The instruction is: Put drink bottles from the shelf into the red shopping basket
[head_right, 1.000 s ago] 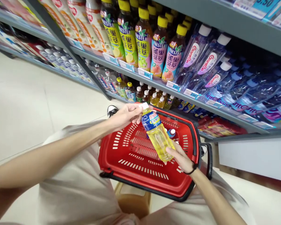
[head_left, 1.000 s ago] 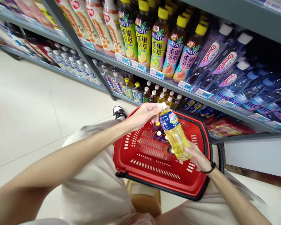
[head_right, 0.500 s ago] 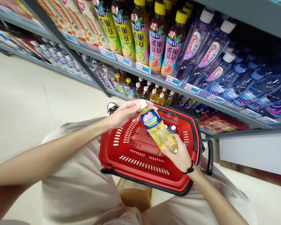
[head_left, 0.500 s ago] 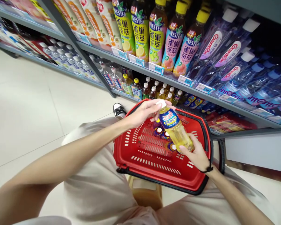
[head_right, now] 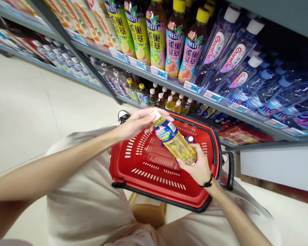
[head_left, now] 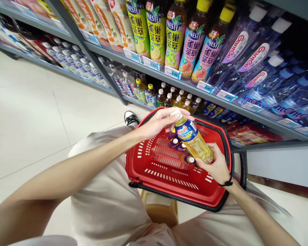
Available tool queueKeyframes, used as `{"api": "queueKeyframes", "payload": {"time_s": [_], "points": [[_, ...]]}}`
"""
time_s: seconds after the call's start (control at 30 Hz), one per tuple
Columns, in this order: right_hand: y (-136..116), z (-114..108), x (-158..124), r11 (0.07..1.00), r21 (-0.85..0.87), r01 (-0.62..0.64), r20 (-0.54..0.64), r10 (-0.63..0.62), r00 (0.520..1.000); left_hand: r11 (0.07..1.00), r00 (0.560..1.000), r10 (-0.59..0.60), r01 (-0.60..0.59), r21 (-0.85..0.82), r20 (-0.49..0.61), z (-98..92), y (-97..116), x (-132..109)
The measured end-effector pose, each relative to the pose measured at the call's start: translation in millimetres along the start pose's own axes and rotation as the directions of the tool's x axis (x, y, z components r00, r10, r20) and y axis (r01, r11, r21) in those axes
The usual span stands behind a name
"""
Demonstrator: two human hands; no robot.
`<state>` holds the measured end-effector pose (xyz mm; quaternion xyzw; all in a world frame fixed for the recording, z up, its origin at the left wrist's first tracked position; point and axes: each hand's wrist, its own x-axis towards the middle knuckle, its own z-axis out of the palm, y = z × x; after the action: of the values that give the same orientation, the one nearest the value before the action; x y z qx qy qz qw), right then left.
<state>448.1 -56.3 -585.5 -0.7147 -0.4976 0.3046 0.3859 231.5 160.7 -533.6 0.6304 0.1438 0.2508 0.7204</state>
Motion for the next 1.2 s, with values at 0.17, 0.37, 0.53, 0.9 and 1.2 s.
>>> {"api": "queueKeyframes", "payload": {"time_s": [0.17,0.37,0.53,0.9,1.2], "points": [[1.6,0.8,0.7,1.000,0.002,0.022,-0.010,-0.022,1.000,1.000,1.000,-0.010,0.010,-0.030,-0.003,0.8,0.8,-0.9],[-0.4,2.8,2.3,0.991,0.130,-0.008,-0.004,0.009,1.000,0.999,1.000,0.002,-0.003,-0.037,-0.026,1.4,3.2,-0.3],[-5.7,2.2,2.5,0.941,0.315,-0.126,0.107,0.096,0.990,0.996,0.999,-0.022,0.018,-0.090,-0.041,1.6,9.8,-0.1],[-15.3,-3.7,3.9,0.654,0.610,-0.448,0.398,0.236,0.886,0.995,0.986,-0.075,0.065,-0.072,-0.147,4.0,10.1,-0.3],[-27.1,-3.3,10.1,0.624,0.661,-0.416,0.354,0.230,0.907,0.999,0.954,-0.046,0.050,0.004,-0.297,0.3,11.0,2.6]]}}
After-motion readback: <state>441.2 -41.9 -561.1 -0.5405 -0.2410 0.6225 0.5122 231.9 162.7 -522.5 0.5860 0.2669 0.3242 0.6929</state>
